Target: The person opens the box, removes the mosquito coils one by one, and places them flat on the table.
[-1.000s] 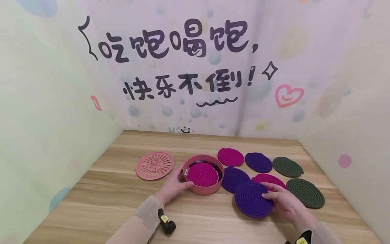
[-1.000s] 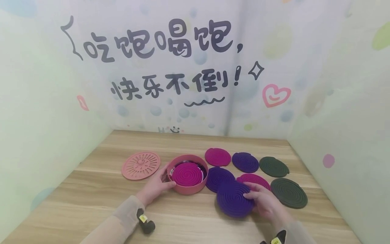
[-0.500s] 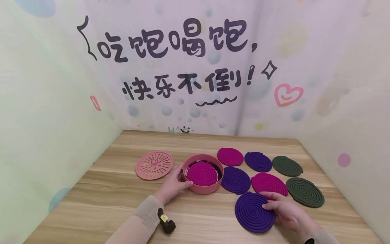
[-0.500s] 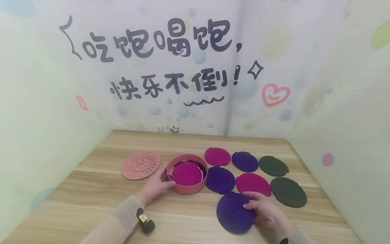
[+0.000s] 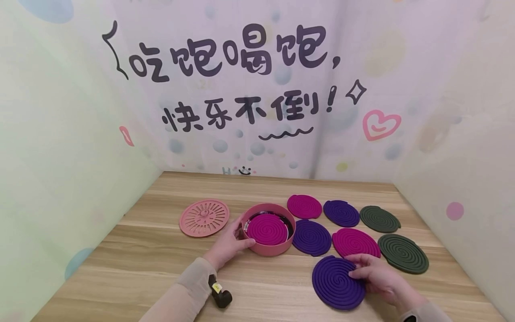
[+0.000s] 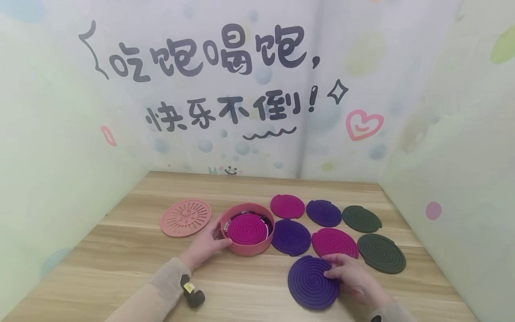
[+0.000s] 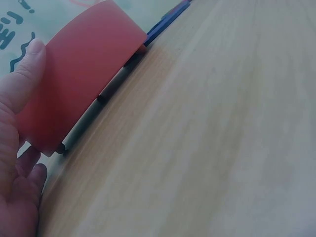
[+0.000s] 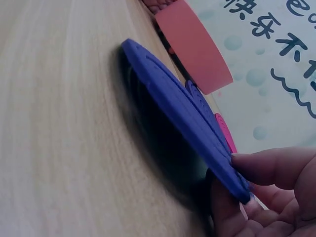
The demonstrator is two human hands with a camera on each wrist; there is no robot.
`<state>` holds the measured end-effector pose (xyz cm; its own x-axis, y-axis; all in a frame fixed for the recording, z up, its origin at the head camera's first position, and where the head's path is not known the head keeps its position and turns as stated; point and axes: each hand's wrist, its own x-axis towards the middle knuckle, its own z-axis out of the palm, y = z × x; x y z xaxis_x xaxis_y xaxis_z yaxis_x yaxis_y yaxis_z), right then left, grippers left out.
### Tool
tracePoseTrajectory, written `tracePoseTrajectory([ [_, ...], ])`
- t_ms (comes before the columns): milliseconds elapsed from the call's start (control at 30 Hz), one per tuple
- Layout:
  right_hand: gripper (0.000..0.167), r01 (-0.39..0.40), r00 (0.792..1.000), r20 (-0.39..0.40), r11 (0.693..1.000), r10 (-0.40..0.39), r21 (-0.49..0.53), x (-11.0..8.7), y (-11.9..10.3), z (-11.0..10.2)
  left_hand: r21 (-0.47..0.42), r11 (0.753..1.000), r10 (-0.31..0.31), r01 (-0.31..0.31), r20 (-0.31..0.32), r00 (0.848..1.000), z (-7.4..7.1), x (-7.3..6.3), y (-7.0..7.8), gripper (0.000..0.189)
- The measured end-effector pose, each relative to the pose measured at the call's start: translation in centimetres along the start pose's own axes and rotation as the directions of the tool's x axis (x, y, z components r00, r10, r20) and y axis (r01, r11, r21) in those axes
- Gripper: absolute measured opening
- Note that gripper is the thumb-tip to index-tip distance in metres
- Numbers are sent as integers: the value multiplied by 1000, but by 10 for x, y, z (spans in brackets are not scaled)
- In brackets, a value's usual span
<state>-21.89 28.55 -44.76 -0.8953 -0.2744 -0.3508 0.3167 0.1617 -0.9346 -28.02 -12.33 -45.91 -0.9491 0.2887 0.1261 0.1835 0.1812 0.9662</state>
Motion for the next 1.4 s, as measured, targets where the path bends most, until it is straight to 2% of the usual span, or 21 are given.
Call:
tracePoseTrajectory([
  [167,52,0,998,-61,996,-5,-85,-3,-4,2,23,1000,2,-2,-10,1000,-1,9,-18,87],
  [267,52,-6,997,-79,992,-4,-126,-4,-6,2,33,999,-1,1,-7,1000,-1,12,-22,88],
  [600,52,-4,994,-112,988,-13,-152,-4,-8,3,25,1000,-5,5,1,1000,-2,11,-23,90],
  [967,50,3,996,-93,992,-15,-123,-4,-7,2,47,999,-2,2,-5,1000,-3,11,-25,90],
  [1167,48,-9,994,-106,992,-4,-127,-4,-8,1,45,999,-10,11,-16,1000,-1,9,-21,88],
  [1400,48,-13,995,-101,992,0,-126,-4,-8,2,35,999,-13,13,-5,1000,0,-4,6,86],
])
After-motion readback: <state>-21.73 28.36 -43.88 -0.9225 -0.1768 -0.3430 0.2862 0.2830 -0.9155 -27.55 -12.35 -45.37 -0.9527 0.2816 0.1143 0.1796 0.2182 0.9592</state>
